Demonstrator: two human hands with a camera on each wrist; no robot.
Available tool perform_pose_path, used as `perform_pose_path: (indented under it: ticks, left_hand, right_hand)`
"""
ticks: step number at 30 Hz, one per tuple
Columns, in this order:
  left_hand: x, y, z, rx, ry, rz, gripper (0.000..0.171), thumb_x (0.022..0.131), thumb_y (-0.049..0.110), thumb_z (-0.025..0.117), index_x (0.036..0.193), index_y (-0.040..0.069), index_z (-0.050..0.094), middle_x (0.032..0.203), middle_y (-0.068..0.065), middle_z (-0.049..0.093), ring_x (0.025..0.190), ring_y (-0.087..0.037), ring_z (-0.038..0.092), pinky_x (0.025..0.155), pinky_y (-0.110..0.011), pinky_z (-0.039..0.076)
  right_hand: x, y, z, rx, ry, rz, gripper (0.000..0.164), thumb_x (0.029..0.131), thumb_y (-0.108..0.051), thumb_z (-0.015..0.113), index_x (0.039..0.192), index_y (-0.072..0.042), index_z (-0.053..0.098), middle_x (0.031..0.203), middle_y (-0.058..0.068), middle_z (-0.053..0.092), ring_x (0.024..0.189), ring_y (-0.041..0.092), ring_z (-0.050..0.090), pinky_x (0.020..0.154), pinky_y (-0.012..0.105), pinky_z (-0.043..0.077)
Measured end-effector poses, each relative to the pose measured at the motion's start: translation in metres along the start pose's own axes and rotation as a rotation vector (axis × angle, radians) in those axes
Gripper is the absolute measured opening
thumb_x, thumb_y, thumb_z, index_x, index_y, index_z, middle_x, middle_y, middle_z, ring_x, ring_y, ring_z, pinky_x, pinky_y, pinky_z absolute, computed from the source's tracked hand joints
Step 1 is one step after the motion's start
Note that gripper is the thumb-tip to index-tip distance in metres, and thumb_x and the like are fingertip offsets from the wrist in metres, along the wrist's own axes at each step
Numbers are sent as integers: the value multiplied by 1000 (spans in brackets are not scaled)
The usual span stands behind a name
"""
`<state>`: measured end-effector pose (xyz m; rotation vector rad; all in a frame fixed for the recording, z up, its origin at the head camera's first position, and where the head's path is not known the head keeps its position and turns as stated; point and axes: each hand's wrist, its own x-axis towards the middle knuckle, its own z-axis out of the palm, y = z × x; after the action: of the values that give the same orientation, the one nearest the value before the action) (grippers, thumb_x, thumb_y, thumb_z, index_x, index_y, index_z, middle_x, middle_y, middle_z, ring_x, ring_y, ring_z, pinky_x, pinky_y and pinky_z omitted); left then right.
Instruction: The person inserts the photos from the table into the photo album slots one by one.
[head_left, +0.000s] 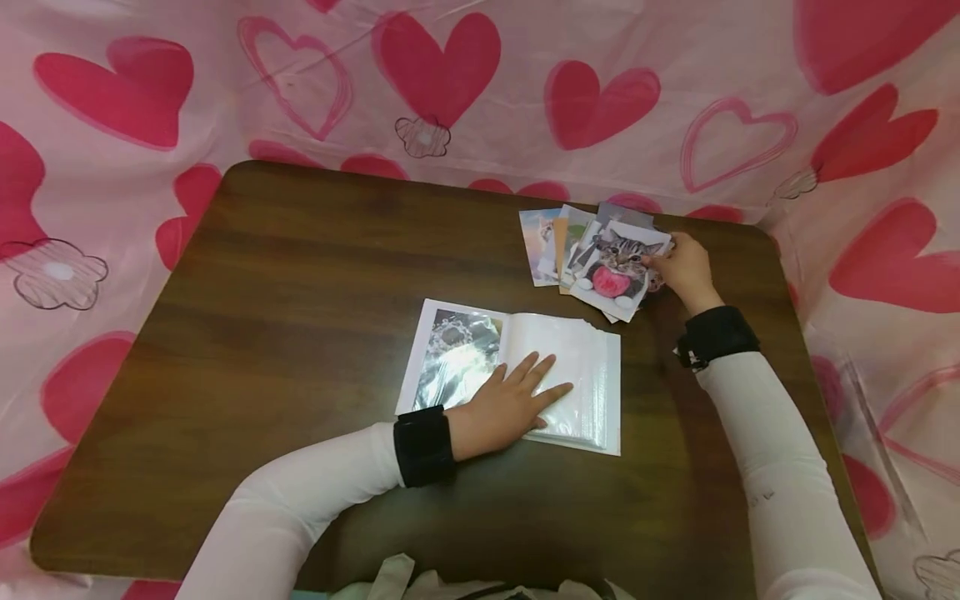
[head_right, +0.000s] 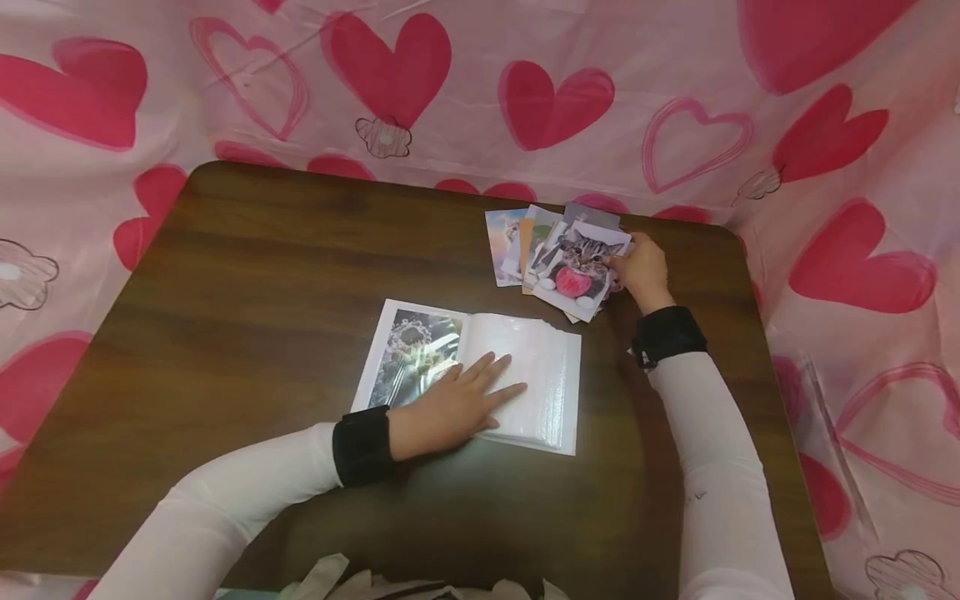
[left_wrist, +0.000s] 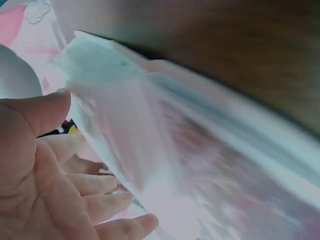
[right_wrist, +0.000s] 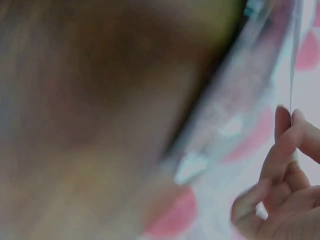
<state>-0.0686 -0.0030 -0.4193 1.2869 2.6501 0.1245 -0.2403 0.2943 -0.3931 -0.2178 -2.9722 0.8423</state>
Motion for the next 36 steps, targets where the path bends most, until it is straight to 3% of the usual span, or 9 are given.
perform_pose_path:
  ticks: [2,5,7,10,13,17,27,32,36]
  left_hand:
    - [5,2,1,-8,-9,18,60,96,38,52,151,24,31,157,-15,23,142,-30,19,102,-52,41]
    - [8,3,3,-20,-2,31,59,95,35,54,149,23,35,156,-13,27,141,-29,22,102,-50,42]
    - [8,3,6,-18,15,30,57,94,34,56,147,22,39,154,-12,31,140,-28,25,101,-49,42]
    - [4,3,8,-14,28,16,55,93,34,57,145,22,42,154,-10,34,140,-28,27,100,-49,43]
    - [3,5,11,-7,38,-6,55,93,34,56,145,24,42,154,-8,33,140,-28,25,102,-49,42]
    - [4,10,10,3,59,-16,54,93,34,56,145,24,43,154,-8,35,140,-28,26,102,-49,41]
    - [6,13,9,-12,65,-21,55,93,33,57,145,23,43,154,-10,34,140,-29,26,104,-50,39]
    - [7,13,12,-7,94,-9,55,92,33,59,144,22,45,152,-11,36,138,-29,30,102,-51,41]
    - [8,13,12,-2,89,-10,55,92,33,58,144,23,44,153,-11,36,139,-29,29,102,-50,41]
  right_hand:
    - [-5,-3,-14,37,-24,-18,64,87,-16,67,134,17,37,79,23,68,60,19,63,51,26,45]
    - [-14,-14,-28,166,-34,-29,55,87,-17,68,126,15,45,58,-8,64,44,-2,55,40,14,36]
    - [-19,-24,-27,319,-62,-50,43,87,-13,68,116,14,53,52,-22,59,44,-7,53,40,11,37]
    - [-27,-39,-12,602,-171,-73,10,88,-3,64,91,6,64,52,-19,65,48,-2,60,44,10,45]
    - [-31,-49,6,781,-287,-50,10,90,1,60,84,-3,67,57,-9,71,53,5,66,49,14,53]
    - [-34,-55,21,765,-329,2,10,93,-6,58,85,-3,64,55,-10,70,50,4,65,45,14,52]
    - [-32,-56,28,701,-287,30,16,95,-12,57,89,3,59,51,-14,68,51,2,65,43,14,50]
    - [-35,-55,28,763,-304,64,10,95,-4,55,96,6,54,54,-13,67,52,2,65,44,14,51]
    - [-35,-58,29,850,-271,101,4,94,0,54,93,4,55,54,-11,68,48,3,65,39,15,49]
